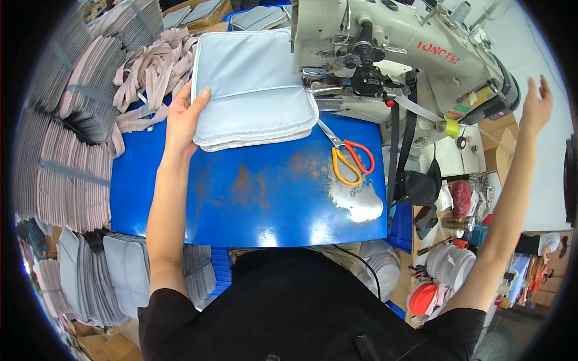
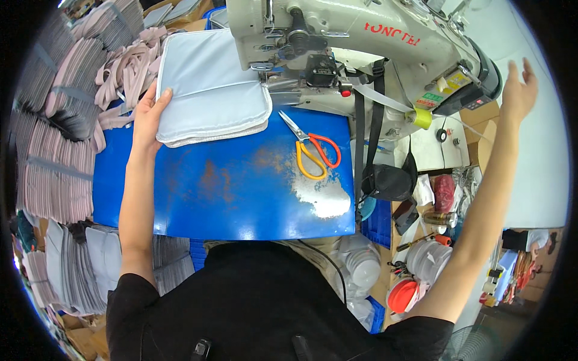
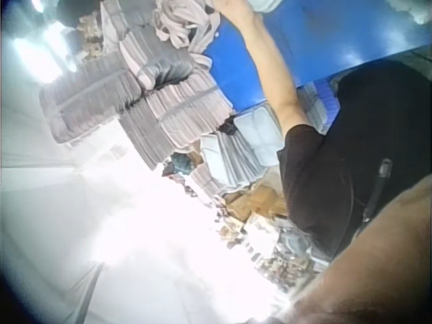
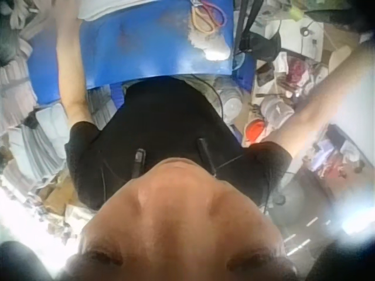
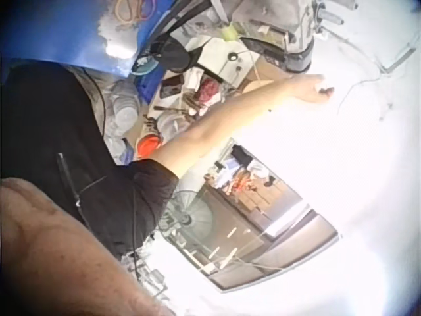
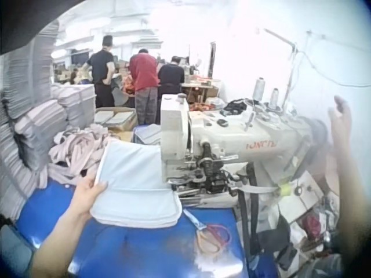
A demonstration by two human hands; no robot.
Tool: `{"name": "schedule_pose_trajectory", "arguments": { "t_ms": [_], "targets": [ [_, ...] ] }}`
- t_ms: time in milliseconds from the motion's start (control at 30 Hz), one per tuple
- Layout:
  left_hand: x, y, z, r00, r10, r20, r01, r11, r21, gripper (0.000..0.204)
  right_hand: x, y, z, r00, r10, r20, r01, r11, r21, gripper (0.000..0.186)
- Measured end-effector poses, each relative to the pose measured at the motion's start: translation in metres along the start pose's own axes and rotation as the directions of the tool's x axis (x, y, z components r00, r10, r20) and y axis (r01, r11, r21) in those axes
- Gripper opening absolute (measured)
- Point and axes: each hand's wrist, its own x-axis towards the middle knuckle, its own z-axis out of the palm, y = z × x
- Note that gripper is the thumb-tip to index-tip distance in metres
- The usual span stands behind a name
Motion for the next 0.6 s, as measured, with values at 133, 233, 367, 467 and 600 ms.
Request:
{"name": "schedule_pose_trajectory", "arguments": {
  "t_ms": [133,233,367,467,600],
  "targets": [
    [-0.003,-0.002,-0.001,0.998,-0.069,0.011,0.069,0.998,0.006,0.061,0.029,0.094,0.045,0.328,0.685,0.651,-0.798,0.570,-0.197,0.056],
    [-0.020,0.000,0.001,0.997,-0.076,0.016,0.075,0.997,0.024,0.071,-0.010,0.111,0.042,0.473,0.530,0.704,-0.861,0.448,0.242,0.052],
    [-0.041,-0.031,-0.011,0.998,-0.056,0.011,0.056,0.998,-0.028,0.081,-0.072,0.099,0.020,0.702,0.496,0.511,-0.703,0.367,0.609,0.045],
    [-0.068,-0.052,-0.053,0.991,-0.086,-0.099,0.086,0.996,0.003,0.077,-0.141,0.028,0.006,0.791,0.585,0.178,-0.588,0.648,0.484,0.043],
    [-0.087,-0.076,-0.090,0.982,-0.108,-0.155,0.106,0.994,-0.021,0.073,-0.314,-0.135,-0.043,0.770,0.247,0.588,-0.363,0.928,0.086,0.031]
  ]
}}
